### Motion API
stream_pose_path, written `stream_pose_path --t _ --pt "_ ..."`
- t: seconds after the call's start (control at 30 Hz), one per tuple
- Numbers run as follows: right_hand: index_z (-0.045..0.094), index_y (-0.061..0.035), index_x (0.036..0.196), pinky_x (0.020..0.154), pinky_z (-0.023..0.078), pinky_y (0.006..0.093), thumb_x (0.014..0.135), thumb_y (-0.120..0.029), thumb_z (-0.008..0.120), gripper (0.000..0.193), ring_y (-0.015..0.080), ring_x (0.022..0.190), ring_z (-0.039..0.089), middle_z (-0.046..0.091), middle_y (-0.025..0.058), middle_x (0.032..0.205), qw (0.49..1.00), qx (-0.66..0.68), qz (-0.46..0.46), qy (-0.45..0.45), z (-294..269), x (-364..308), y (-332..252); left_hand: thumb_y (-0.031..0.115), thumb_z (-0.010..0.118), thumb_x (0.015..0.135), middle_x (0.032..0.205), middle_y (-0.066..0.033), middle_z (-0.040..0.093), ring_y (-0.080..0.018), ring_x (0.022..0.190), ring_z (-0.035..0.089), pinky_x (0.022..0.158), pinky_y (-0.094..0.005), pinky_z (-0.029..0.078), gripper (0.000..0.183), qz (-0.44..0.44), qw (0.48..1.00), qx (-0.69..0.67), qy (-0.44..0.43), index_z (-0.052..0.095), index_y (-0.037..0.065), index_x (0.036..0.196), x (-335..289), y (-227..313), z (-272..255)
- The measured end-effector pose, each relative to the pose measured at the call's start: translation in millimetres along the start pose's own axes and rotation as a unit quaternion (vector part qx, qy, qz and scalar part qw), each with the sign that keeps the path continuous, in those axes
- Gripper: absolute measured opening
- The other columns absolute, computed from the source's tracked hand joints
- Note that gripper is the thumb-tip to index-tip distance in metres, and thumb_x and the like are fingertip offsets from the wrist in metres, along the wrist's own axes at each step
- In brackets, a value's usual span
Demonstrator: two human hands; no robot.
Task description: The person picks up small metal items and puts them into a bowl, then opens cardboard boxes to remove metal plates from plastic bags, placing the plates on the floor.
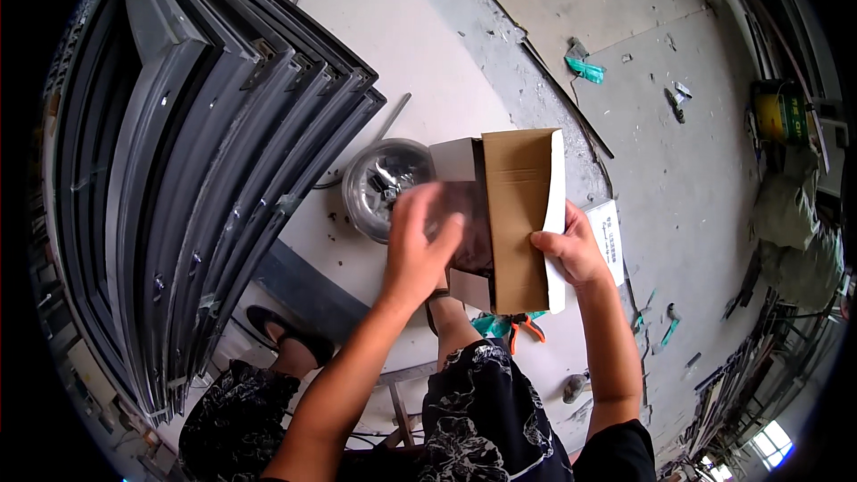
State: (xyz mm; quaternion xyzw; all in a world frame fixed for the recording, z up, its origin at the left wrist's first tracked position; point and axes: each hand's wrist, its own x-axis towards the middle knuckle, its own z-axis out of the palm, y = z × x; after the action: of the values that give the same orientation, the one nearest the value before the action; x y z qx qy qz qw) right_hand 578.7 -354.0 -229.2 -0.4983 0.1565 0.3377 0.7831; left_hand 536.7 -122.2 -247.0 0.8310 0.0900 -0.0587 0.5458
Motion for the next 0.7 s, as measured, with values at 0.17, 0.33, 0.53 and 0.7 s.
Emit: stream_pose_path --t 0.17,0.33,0.53,0.7 --pt "0.054 0.0028 0.121 0.090 0.049 0.0311 0.074 -0.001 0.069 0.049 0.0149 0.098 0.061 0.064 0.0074 0.111 0.999 -0.048 0.008 0.006 12 -13 6 0.025 0.072 0.084 0.113 -0.0133 0.057 -0.0212 0.106 0.056 0.093 -0.0328 0.045 0.055 -0.113 0.982 -0.145 -0.031 0.048 -0.004 0.125 -6 -4 25" --pt "0.057 0.0024 0.120 0.089 0.049 0.0313 0.075 -0.003 0.071 0.048 0.0145 0.097 0.061 0.065 0.0067 0.109 0.998 -0.049 0.035 -0.024 26 -29 23 0.036 0.063 0.092 0.118 -0.0081 0.059 -0.0160 0.104 0.059 0.089 -0.0318 0.049 0.053 -0.332 0.812 -0.467 -0.107 0.048 0.002 0.130 -5 -2 26" --pt "0.064 0.0018 0.109 0.082 0.053 0.0313 0.072 -0.001 0.070 0.038 0.0149 0.087 0.065 0.069 0.0066 0.099 0.998 -0.046 0.025 -0.028 10 -38 21 0.034 0.068 0.086 0.107 -0.0058 0.064 -0.0124 0.094 0.060 0.082 -0.0276 0.050 0.049 -0.308 0.781 -0.510 -0.189 0.055 0.001 0.120 13 11 28" --pt "0.068 0.0005 0.100 0.079 0.052 0.0294 0.071 0.000 0.071 0.029 0.0137 0.085 0.065 0.070 0.0057 0.095 1.000 -0.005 0.013 0.015 5 -41 18 0.014 0.068 0.077 0.105 -0.0092 0.067 -0.0137 0.094 0.062 0.086 -0.0284 0.048 0.043 -0.225 0.910 -0.321 -0.136 0.056 -0.001 0.116 18 7 43"
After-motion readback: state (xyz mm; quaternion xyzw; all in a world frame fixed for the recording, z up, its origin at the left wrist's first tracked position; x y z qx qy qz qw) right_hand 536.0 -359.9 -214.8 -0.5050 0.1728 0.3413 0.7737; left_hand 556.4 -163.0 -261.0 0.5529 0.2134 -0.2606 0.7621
